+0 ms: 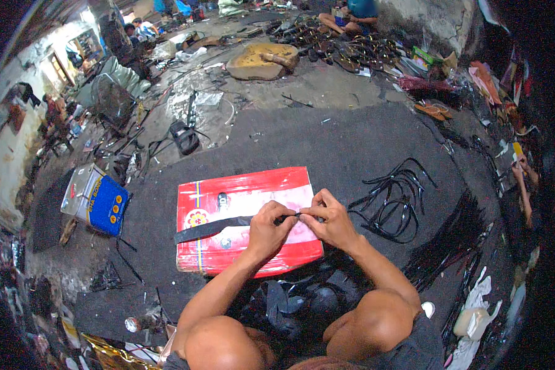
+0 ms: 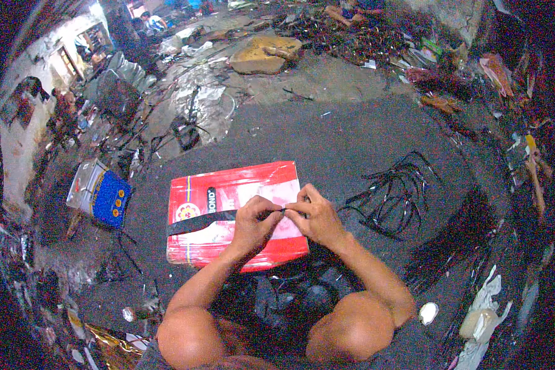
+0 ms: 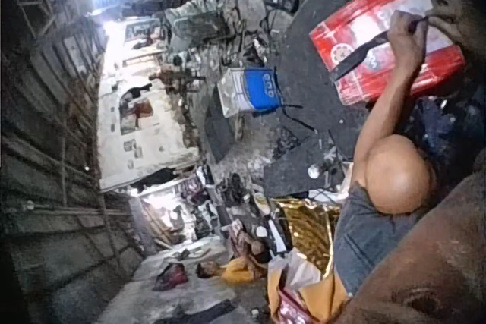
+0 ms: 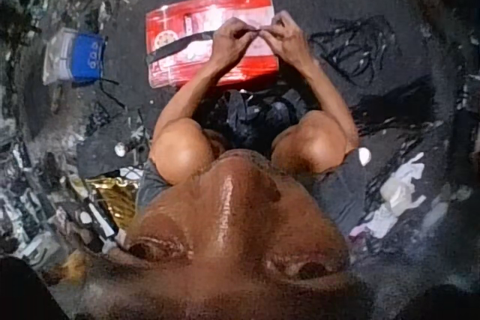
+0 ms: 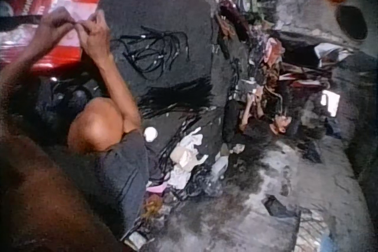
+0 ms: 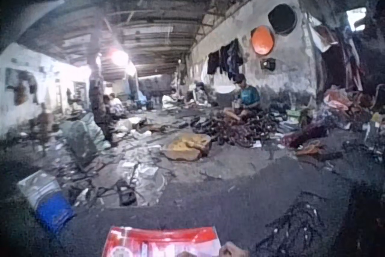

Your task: The person sits on the floor and repeatedly ties black cords around a red rectangular box. They pick up a cord, wrap it around the box, and secure it with a knot, repeating this process multiple times.

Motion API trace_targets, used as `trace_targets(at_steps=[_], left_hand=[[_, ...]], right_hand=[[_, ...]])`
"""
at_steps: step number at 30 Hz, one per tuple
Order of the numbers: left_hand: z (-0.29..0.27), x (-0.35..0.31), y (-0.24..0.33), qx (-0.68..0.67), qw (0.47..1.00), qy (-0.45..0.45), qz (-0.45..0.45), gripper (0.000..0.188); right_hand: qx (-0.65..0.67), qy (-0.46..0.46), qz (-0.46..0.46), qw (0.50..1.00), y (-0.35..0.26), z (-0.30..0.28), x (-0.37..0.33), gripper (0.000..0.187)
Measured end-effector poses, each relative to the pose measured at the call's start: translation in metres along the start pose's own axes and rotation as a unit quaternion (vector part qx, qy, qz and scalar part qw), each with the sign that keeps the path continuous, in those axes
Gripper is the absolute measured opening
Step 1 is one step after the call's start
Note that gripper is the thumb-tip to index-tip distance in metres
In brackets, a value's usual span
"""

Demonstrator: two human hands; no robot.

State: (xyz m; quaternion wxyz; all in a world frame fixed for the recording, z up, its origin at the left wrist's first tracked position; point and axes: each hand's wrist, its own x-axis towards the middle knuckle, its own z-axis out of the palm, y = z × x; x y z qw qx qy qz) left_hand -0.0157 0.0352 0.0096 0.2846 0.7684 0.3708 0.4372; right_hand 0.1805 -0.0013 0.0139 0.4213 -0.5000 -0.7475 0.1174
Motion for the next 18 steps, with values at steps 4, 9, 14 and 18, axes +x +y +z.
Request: trace_targets(at_steps=[4, 9, 14, 18], left_hand=[[-0.002, 0.003, 0.005, 0.011, 1.0, 0.0, -0.011, 0.011], [0.0, 0.001, 0.003, 0.015, 1.0, 0.006, -0.019, 0.01], [0.006, 0.012, 0.005, 0.069, 0.994, -0.037, -0.07, 0.012], [0.004, 0.024, 0.003, 0.117, 0.988, -0.082, -0.052, 0.014]], right_hand=[[0.023, 0.011, 0.007, 1.0, 0.0, 0.0, 0.004, 0.017], [0.023, 0.039, 0.069, 0.997, 0.005, 0.011, 0.0, 0.018], [0.17, 0.071, 0.235, 0.954, 0.025, 0.032, -0.012, 0.017], [0.192, 0.05, 0.257, 0.946, 0.033, 0.038, -0.005, 0.019]])
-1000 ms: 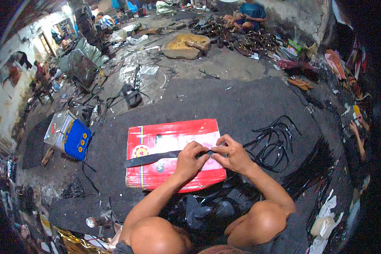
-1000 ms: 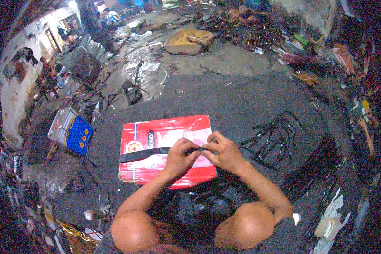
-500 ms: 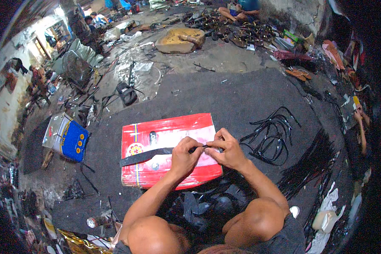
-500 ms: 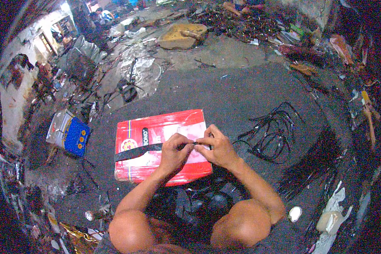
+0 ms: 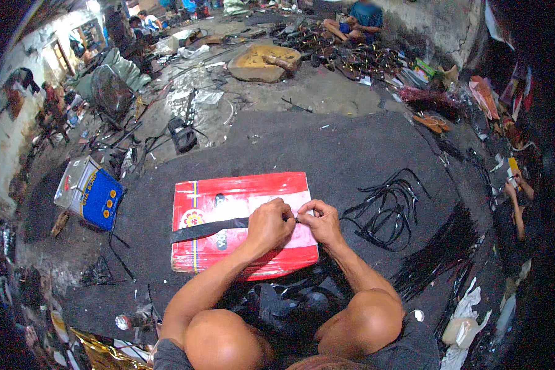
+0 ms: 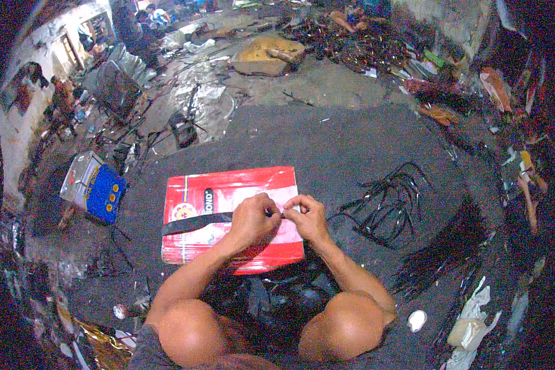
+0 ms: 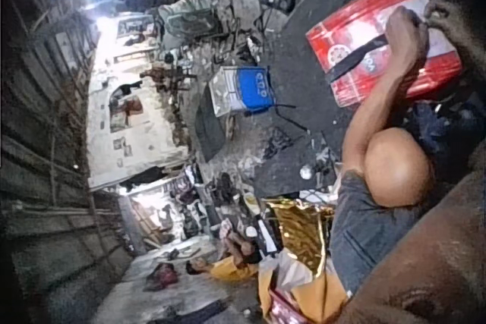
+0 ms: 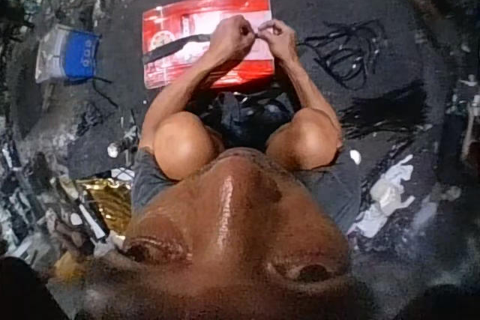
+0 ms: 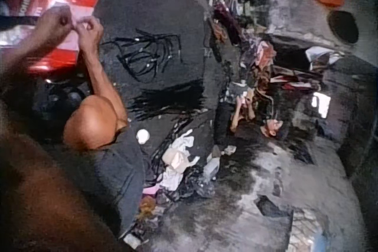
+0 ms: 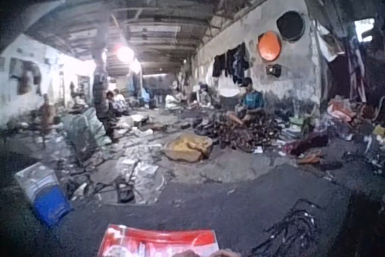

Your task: The person sits on the floor and repeatedly ties black cords around a red rectangular box. They pick up a cord, wrap it around the box, and secure it with a knot, repeating this process multiple times.

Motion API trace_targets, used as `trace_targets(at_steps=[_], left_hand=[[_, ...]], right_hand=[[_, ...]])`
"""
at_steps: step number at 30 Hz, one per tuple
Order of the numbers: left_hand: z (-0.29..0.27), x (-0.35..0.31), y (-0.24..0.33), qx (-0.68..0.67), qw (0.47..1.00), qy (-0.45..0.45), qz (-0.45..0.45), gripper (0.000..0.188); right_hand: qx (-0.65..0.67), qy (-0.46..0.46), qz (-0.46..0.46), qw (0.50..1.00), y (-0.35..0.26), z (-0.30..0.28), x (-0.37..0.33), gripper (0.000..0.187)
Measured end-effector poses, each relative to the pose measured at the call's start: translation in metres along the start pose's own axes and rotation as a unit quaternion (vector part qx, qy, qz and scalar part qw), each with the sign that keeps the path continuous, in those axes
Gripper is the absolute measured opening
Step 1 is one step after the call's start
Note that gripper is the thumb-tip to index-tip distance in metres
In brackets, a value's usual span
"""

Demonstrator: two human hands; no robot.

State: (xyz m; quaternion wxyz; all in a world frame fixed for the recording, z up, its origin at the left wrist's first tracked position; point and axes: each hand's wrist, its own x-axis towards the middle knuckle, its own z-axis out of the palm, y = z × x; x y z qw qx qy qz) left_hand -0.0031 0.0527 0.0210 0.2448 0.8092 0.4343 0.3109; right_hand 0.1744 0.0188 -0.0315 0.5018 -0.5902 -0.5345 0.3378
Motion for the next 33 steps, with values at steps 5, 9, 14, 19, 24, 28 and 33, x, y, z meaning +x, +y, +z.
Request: trace_targets(at_steps=[5, 9, 14, 19, 24, 28, 33], left_hand=[[-0.002, 0.0, -0.008, -0.034, 0.994, -0.032, 0.094, 0.014], [0.016, -0.002, -0.009, -0.144, 0.982, 0.042, 0.119, 0.012], [0.027, -0.004, -0.008, -0.176, 0.974, 0.071, 0.121, 0.009], [0.031, 0.0, 0.001, -0.181, 0.975, 0.066, 0.107, 0.011], [0.03, 0.006, -0.002, -0.184, 0.973, 0.061, 0.127, 0.007], [0.028, 0.006, -0.002, -0.186, 0.975, 0.049, 0.114, 0.005], [0.027, 0.007, -0.002, -0.184, 0.972, 0.05, 0.135, 0.005]], right_hand=[[0.077, 0.043, -0.032, 0.996, -0.027, -0.001, -0.019, 0.033], [-0.026, 0.036, -0.024, 0.999, -0.028, -0.004, -0.023, 0.025], [-0.073, 0.05, -0.108, 0.99, -0.012, -0.008, -0.017, 0.022], [0.387, -0.044, 0.241, 0.889, 0.001, -0.015, -0.022, 0.019], [0.268, -0.086, 0.187, 0.941, -0.008, -0.028, -0.006, 0.026], [-0.247, 0.072, -0.026, 0.966, -0.034, -0.011, 0.023, 0.032], [-0.22, 0.084, -0.018, 0.972, -0.015, -0.009, 0.027, 0.023]])
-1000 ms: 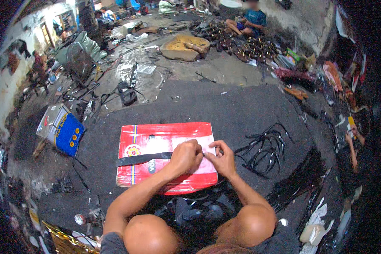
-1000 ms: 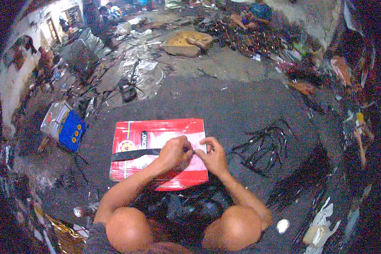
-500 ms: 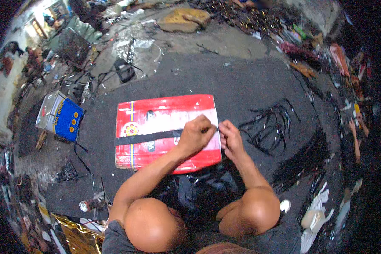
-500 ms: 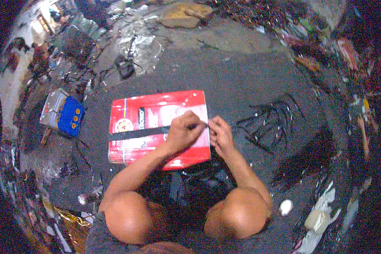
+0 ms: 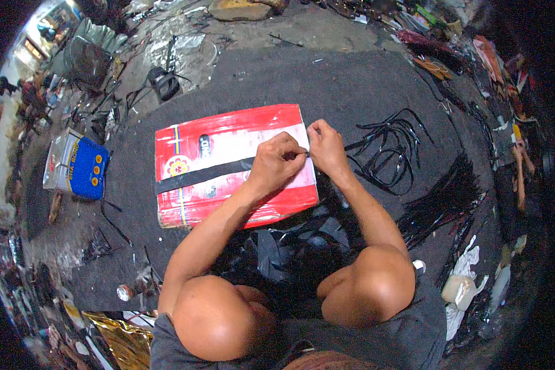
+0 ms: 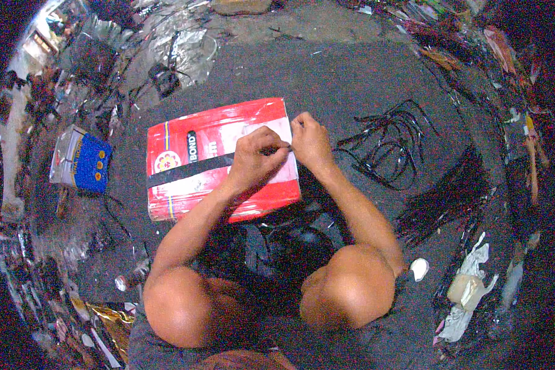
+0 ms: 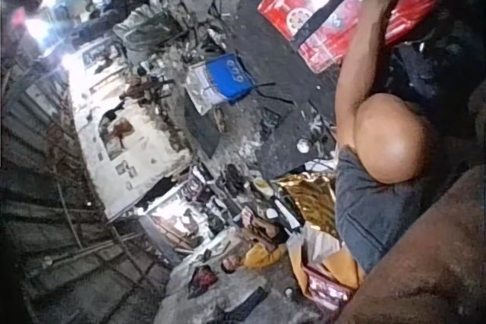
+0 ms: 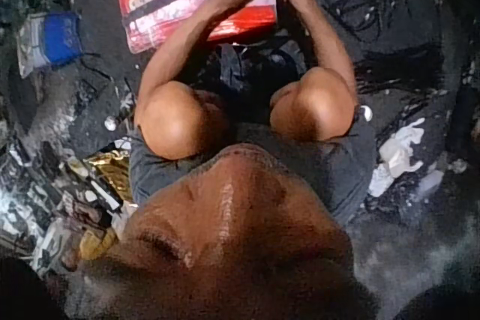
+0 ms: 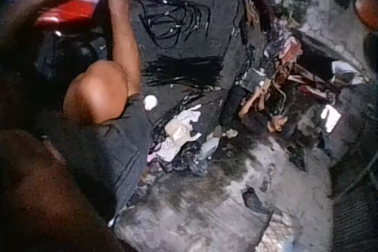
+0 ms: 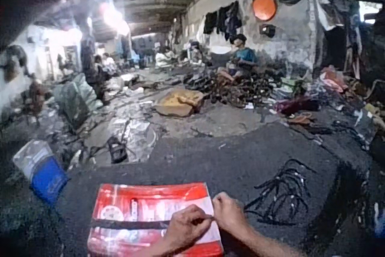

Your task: The person sits on the floor and repeatedly ties black cords around a red rectangular box. They pick up a cord, wrap it around the box, and secure it with a knot, repeating this process multiple times.

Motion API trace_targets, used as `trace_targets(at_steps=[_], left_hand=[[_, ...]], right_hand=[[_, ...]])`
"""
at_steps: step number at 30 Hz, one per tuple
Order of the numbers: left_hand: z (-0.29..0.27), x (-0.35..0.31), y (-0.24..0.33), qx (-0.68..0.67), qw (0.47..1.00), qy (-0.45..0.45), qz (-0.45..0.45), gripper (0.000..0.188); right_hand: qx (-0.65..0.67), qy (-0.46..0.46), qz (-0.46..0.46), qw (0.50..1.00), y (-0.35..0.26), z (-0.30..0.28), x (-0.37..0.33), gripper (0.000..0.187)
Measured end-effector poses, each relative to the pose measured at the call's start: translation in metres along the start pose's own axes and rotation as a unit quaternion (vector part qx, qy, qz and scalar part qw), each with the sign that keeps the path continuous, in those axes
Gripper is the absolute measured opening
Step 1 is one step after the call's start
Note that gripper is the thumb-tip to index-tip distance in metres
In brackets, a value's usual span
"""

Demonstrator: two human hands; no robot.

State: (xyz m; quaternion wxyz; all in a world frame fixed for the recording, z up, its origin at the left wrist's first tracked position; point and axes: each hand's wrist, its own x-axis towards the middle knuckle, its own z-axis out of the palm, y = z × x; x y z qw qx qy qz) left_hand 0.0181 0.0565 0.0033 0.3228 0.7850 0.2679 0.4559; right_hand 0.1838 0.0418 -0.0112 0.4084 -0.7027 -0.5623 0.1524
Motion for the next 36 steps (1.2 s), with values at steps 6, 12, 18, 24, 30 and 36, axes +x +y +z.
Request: trace_targets(at_steps=[6, 12, 18, 24, 30, 36], left_hand=[[-0.001, -0.002, -0.002, -0.001, 1.0, -0.007, -0.015, 0.006], [0.004, -0.005, 0.001, -0.013, 1.0, -0.008, -0.014, 0.006], [-0.001, -0.003, -0.003, -0.018, 1.0, 0.003, -0.007, 0.006], [-0.002, -0.003, -0.003, 0.009, 1.0, 0.004, 0.007, 0.005], [0.002, -0.001, -0.001, -0.009, 1.0, -0.003, -0.016, 0.005], [0.003, -0.002, -0.003, -0.014, 1.0, 0.005, 0.003, 0.006]], right_hand=[[0.004, 0.01, 0.038, 0.999, 0.069, 0.029, -0.015, 0.023], [-0.203, -0.001, 0.148, 0.968, 0.192, 0.049, -0.054, 0.023], [-0.206, -0.031, 0.153, 0.966, 0.171, 0.004, -0.046, 0.025], [0.197, -0.039, 0.016, 0.98, 0.037, -0.017, 0.003, 0.031], [0.109, -0.025, -0.027, 0.993, 0.052, 0.02, -0.001, 0.026], [0.125, -0.029, 0.056, 0.99, 0.146, 0.056, -0.014, 0.025]])
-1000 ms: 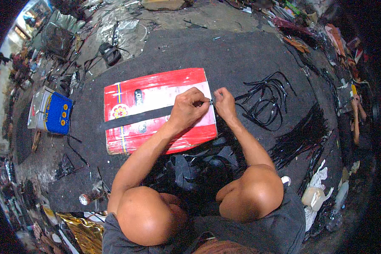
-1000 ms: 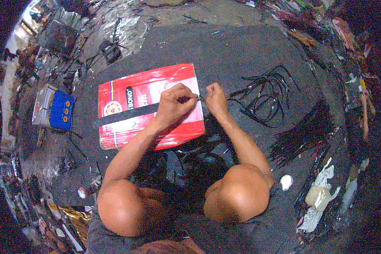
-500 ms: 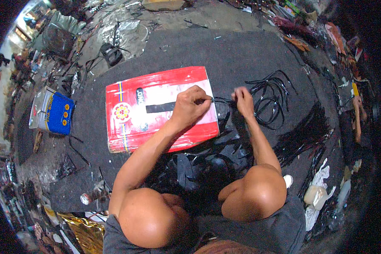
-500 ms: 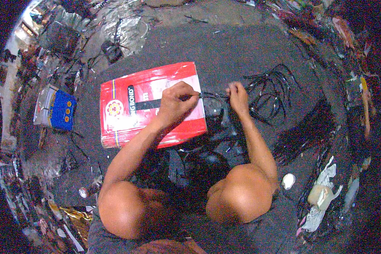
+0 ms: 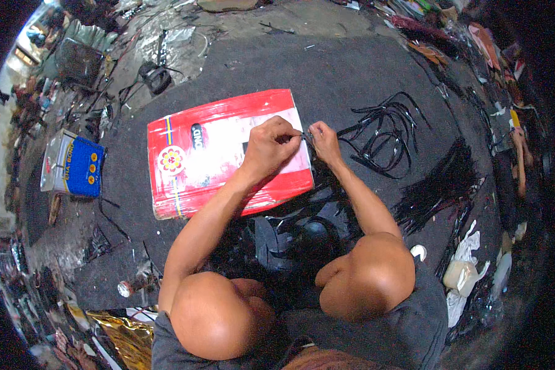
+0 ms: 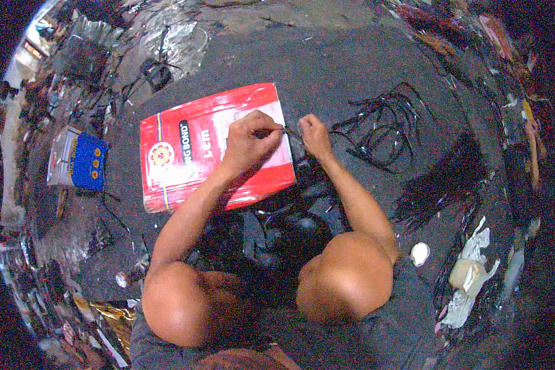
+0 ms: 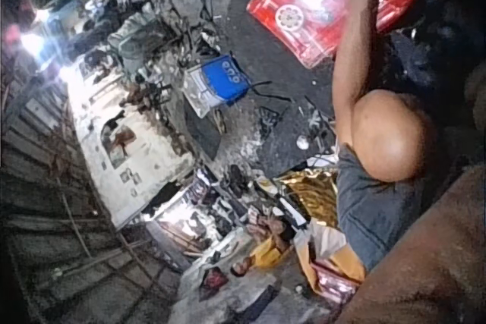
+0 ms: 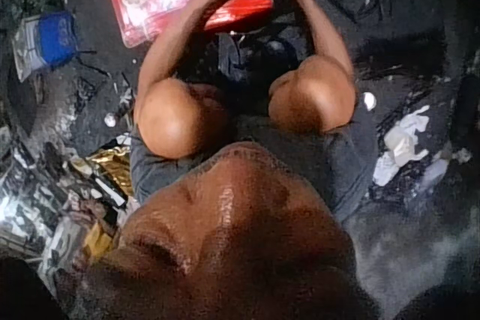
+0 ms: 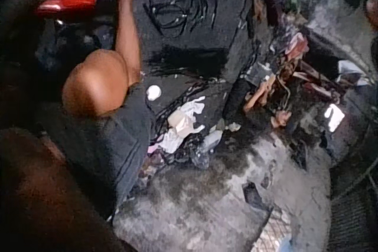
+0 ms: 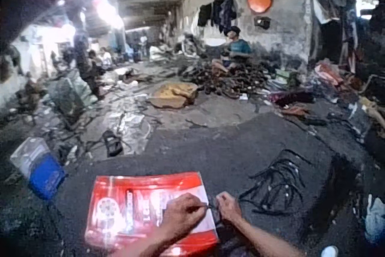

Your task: The person sits on the floor and repeatedly ties black cords around a red rectangular box. They pick up a cord, wrap it around the box, and secure it with a knot, repeating this process multiple times.

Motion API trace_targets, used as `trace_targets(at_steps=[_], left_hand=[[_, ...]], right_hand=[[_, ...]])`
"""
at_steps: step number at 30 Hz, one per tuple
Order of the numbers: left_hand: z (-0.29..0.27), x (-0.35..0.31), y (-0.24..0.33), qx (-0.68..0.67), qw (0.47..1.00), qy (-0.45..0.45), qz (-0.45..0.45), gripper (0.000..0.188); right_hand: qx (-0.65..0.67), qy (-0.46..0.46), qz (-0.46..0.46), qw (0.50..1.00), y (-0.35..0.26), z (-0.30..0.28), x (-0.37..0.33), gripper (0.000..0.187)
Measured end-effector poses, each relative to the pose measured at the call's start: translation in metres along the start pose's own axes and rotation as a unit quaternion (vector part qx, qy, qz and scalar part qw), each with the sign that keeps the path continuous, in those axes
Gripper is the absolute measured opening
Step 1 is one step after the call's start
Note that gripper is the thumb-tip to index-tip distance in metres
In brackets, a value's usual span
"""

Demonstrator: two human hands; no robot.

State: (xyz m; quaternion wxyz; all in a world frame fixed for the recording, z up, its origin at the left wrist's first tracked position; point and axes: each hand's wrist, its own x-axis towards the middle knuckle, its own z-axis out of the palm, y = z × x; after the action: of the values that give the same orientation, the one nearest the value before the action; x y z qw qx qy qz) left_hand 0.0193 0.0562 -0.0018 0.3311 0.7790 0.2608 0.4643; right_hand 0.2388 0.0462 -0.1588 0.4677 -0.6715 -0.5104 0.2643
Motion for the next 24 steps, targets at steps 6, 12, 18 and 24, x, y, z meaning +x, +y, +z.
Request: trace_targets(at_steps=[6, 12, 18, 24], left_hand=[[-0.001, -0.001, 0.002, 0.01, 1.0, -0.011, -0.018, 0.006], [0.002, 0.005, 0.003, 0.002, 1.0, -0.017, 0.0, 0.007], [-0.01, 0.002, 0.006, 0.031, 0.994, -0.079, 0.066, 0.011], [-0.013, 0.003, 0.0, 0.132, 0.965, -0.099, 0.202, 0.02]], right_hand=[[-0.069, 0.004, 0.005, 0.998, 0.038, -0.008, -0.008, 0.026], [-0.142, 0.026, -0.012, 0.989, 0.064, -0.015, -0.013, 0.03], [-0.218, -0.004, -0.002, 0.976, 0.069, -0.019, -0.013, 0.03], [-0.249, 0.007, 0.06, 0.967, 0.046, -0.012, -0.022, 0.031]])
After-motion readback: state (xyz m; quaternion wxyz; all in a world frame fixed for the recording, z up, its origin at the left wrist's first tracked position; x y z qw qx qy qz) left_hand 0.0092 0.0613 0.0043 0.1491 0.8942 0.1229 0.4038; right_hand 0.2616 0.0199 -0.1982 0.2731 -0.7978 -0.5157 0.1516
